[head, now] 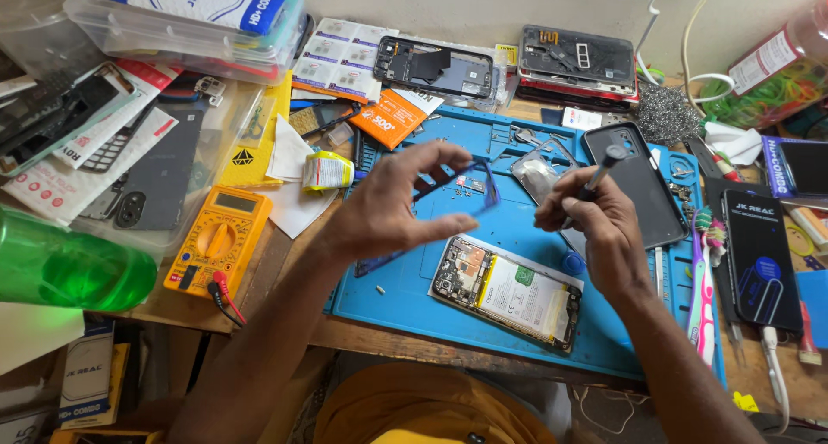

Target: The person cleans the internal components of a disassembled smartphone using a small brush and a cloth. They then reassemble the device by placing the battery and motherboard into the blue phone frame and securing the parts with a screwdriver.

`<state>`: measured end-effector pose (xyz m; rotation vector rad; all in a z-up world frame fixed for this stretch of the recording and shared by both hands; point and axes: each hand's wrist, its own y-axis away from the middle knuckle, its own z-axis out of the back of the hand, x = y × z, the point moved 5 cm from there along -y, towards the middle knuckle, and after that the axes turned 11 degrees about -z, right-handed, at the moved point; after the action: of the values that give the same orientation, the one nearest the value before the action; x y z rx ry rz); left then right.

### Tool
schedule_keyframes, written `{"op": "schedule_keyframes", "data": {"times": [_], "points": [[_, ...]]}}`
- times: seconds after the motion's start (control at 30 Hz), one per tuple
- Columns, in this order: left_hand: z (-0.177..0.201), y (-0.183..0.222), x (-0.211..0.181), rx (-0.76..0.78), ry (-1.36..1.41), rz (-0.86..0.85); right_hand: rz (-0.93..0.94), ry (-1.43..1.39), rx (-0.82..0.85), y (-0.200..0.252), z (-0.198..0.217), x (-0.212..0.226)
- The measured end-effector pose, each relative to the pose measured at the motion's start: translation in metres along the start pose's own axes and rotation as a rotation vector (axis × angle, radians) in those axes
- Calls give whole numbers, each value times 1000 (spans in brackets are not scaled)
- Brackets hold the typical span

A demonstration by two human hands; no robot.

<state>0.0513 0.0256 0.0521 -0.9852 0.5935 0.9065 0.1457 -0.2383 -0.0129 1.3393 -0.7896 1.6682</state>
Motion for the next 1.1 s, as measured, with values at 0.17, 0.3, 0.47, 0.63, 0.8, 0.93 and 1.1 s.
{"op": "schedule_keyframes", "data": {"times": [0.17,0.3,0.47,0.63,0.8,0.93,1.1], "points": [[9,3,14,-173,480,35,-60,607,122,0,-1,2],[7,4,28,-310,701,38,-193,909,149,18,-6,14],[6,5,37,-426,874,72,-179,994,141,45,-31,25],[14,9,45,-579,1034,16,-244,1004,178,54,-44,19],[20,15,63,-750,1071,-66,-54,752,73,45,-19,20],[27,21,58,-785,1062,-76,-152,763,-25,23,-2,18],[29,21,53,-834,1047,-79,-2,857,8,12,-24,20]]}}
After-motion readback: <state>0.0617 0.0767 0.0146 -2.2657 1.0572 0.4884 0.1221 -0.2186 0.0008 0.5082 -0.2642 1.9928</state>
